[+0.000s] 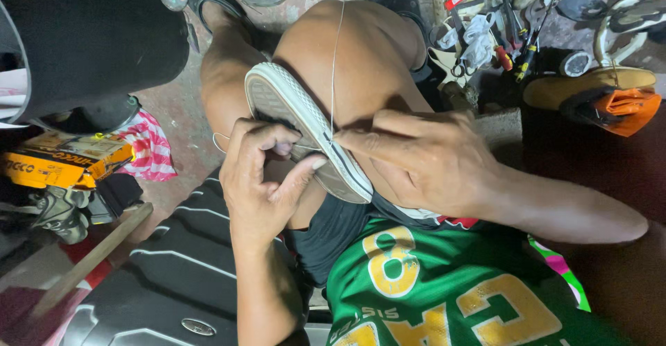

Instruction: The person is sitting on the floor and sewing the sole of a white slip-on shoe using a needle and white thread. They repeatedly push the needle through the shoe's edge and pull the thread tight to secure the sole.

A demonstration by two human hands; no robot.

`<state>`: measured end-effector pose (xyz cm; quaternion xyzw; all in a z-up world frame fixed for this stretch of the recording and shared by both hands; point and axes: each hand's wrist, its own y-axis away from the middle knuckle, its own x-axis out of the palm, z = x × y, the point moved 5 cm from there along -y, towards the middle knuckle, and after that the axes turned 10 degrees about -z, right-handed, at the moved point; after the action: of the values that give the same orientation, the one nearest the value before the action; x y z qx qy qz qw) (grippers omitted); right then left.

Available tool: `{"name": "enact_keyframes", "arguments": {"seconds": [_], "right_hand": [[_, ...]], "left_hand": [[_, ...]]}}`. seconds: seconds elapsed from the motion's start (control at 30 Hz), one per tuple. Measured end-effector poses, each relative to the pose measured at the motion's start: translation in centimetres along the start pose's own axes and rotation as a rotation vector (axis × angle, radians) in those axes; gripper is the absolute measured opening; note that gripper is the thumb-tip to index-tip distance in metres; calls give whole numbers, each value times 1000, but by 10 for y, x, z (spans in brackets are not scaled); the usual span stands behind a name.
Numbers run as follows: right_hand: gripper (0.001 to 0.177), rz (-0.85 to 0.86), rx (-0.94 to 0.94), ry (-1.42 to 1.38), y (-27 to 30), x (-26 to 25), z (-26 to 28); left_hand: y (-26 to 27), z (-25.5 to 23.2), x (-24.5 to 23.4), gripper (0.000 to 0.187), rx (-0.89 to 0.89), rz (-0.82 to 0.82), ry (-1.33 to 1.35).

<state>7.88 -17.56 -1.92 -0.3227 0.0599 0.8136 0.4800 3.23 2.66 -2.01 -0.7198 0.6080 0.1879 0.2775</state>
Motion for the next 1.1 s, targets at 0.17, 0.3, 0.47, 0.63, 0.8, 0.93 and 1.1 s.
{"name": "enact_keyframes", "arguments": {"seconds": [0.17,0.3,0.47,0.63,0.8,0.93,1.1], "right_hand": [[41,112,-52,63,-6,-5,0],[50,215,-80,147,-11,-3,-3],[55,333,-68,219,-16,2,-5],[51,335,-146,277,-24,6,-8],[25,134,-183,11,-34,0,-16],[16,124,-172,-86,-33,2,-21],[17,147,-189,-57,-35,3,-21]], "left_hand": [[-4,1,0,48,-30,17,-2],[-8,-2,-1,49,-29,33,-28],[-13,-8,0,48,-37,74,-74],[-19,-12,0,45,-40,107,-106],[-22,-16,-3,43,-27,129,-71],[-23,-20,-5,42,23,156,-97],[-27,-22,-8,43,17,178,-137]]}}
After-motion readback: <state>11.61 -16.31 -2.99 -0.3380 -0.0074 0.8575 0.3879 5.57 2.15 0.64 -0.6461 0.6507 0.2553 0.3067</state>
